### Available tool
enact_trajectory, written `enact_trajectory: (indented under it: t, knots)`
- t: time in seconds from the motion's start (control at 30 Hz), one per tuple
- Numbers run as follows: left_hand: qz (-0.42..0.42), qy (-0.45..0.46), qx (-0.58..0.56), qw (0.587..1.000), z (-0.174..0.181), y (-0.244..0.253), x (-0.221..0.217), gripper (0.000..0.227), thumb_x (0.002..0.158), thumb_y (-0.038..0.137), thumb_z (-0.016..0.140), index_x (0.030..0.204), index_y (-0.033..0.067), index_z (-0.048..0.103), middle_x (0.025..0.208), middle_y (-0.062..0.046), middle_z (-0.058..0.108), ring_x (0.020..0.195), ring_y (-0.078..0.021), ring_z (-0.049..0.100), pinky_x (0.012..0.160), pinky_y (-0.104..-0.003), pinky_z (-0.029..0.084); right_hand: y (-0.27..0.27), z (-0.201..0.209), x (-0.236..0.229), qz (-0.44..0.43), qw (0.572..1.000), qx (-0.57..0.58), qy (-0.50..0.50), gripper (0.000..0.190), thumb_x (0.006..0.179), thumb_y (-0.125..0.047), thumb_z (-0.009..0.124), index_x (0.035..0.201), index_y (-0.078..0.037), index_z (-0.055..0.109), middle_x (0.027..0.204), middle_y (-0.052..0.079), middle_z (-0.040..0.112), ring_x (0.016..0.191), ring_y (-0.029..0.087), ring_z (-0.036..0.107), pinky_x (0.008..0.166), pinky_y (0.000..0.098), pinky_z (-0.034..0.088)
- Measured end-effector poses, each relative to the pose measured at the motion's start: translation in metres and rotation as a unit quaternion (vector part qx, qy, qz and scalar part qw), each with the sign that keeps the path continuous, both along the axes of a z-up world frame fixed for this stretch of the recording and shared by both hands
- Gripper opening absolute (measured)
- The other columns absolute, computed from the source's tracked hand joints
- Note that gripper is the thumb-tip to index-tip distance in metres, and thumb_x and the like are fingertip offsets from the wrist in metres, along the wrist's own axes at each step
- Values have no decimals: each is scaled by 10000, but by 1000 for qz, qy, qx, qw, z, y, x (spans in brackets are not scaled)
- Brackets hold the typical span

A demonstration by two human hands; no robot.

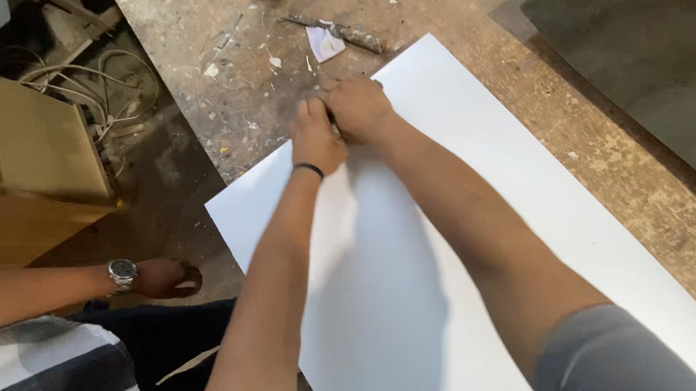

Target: The person sands the surface and edges of a large white board with a sanding block by hand.

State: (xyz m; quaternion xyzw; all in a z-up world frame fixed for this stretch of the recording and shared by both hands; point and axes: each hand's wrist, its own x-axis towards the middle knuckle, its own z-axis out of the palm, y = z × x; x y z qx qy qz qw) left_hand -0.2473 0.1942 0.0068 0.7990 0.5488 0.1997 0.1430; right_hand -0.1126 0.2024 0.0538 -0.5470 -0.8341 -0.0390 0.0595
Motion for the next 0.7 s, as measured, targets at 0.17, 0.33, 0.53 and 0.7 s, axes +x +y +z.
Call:
enact_trajectory:
  t: [0.17,0.33,0.53,0.7]
  knots:
    - [-77,29,-17,996,17,-16,-11,524,709,-64,788,1127,30,486,1203,-231,538,1129,-561,660,1009,-611,589,20,-60,-16,-142,986,-24,87,190,946,-143,672,859,-126,839,778,95,752,856,395,781,545,610,627]
    - [-94,23,9,995,2,-155,-13,485,686,-31,752,1087,53,491,1114,-196,536,952,-548,669,855,-600,598,-172,-12,8,-26,999,18,-12,172,992,-186,635,1050,-164,795,987,55,747,1010,309,737,808,473,621]
    - [-63,63,59,994,-23,-495,23,394,797,82,757,1143,66,568,1096,-156,580,876,-415,677,773,-527,565,-492,-17,46,0,999,-52,12,185,934,-208,661,1091,-160,747,1016,73,710,1019,330,691,876,493,549]
    - [-150,-48,-143,977,26,-740,57,364,729,11,610,1084,73,559,1080,-181,556,962,-427,527,762,-563,420,-743,17,79,-33,990,-43,132,107,856,-60,569,912,-142,609,838,45,570,737,341,532,909,505,490]
